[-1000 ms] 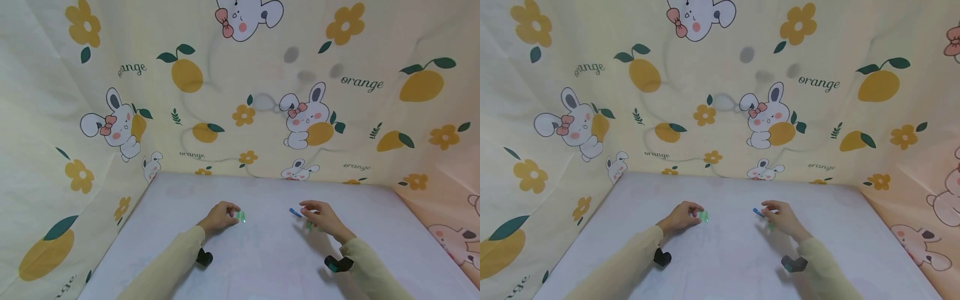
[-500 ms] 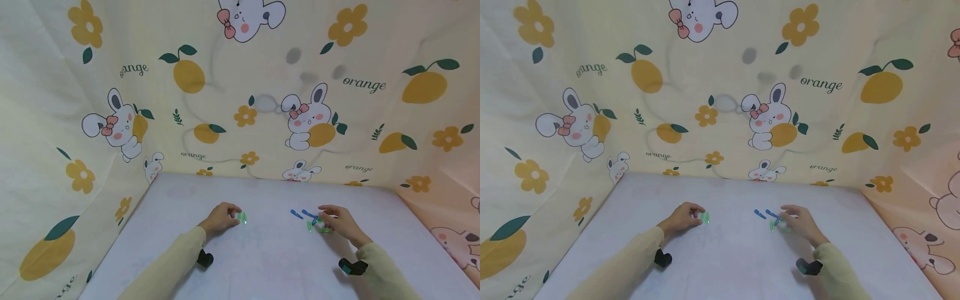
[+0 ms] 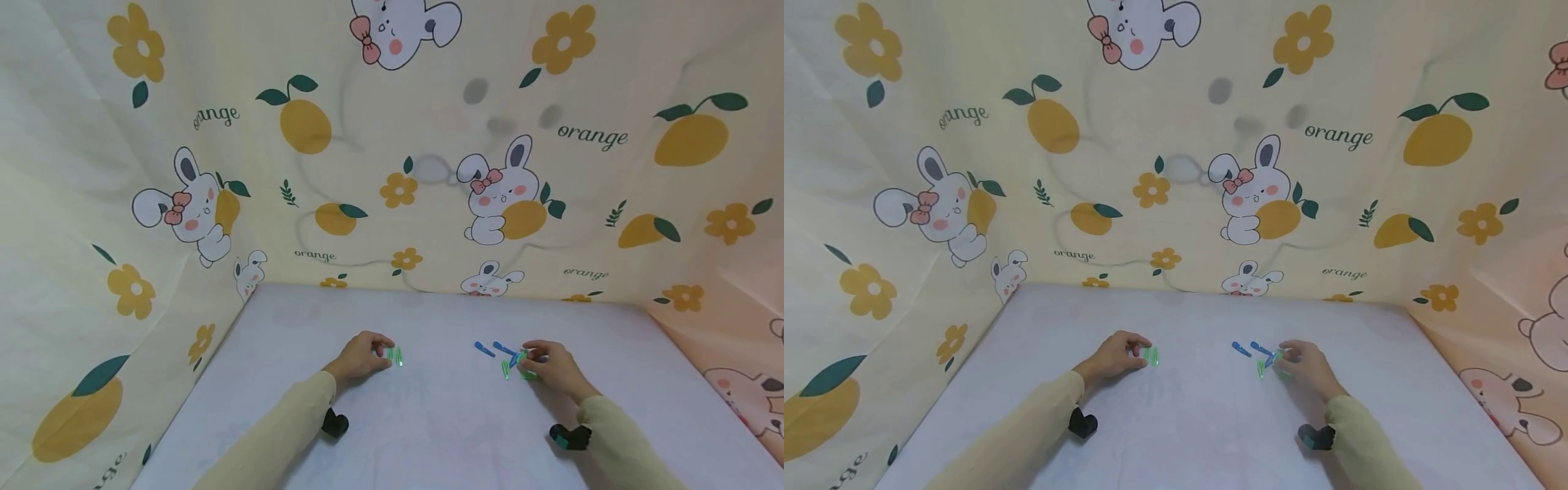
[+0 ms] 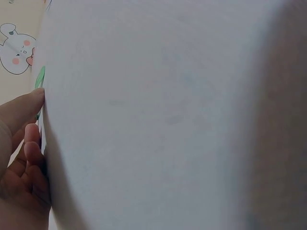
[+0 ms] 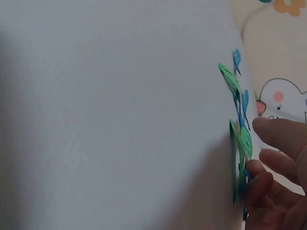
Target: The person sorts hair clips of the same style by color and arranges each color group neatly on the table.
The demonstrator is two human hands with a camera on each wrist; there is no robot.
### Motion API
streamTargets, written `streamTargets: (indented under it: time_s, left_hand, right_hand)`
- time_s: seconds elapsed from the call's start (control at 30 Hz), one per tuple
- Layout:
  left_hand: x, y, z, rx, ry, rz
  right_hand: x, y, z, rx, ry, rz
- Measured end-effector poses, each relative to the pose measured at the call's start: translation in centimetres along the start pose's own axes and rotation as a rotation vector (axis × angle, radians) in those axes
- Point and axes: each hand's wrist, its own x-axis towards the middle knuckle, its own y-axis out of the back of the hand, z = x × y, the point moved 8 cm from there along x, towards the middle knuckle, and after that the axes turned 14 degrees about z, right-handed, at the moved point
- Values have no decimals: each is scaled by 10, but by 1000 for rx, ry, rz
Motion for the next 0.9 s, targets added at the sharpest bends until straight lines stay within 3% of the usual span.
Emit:
streamTargets:
  time_s: [0.33, 0.9]
  left_hand:
    - [1, -2, -1, 6, -1, -1]
    - [1, -1, -3, -8, 21, 5]
  right_hand:
    - [5, -9, 0, -74, -16, 2]
    - [10, -11, -4, -72, -13, -17]
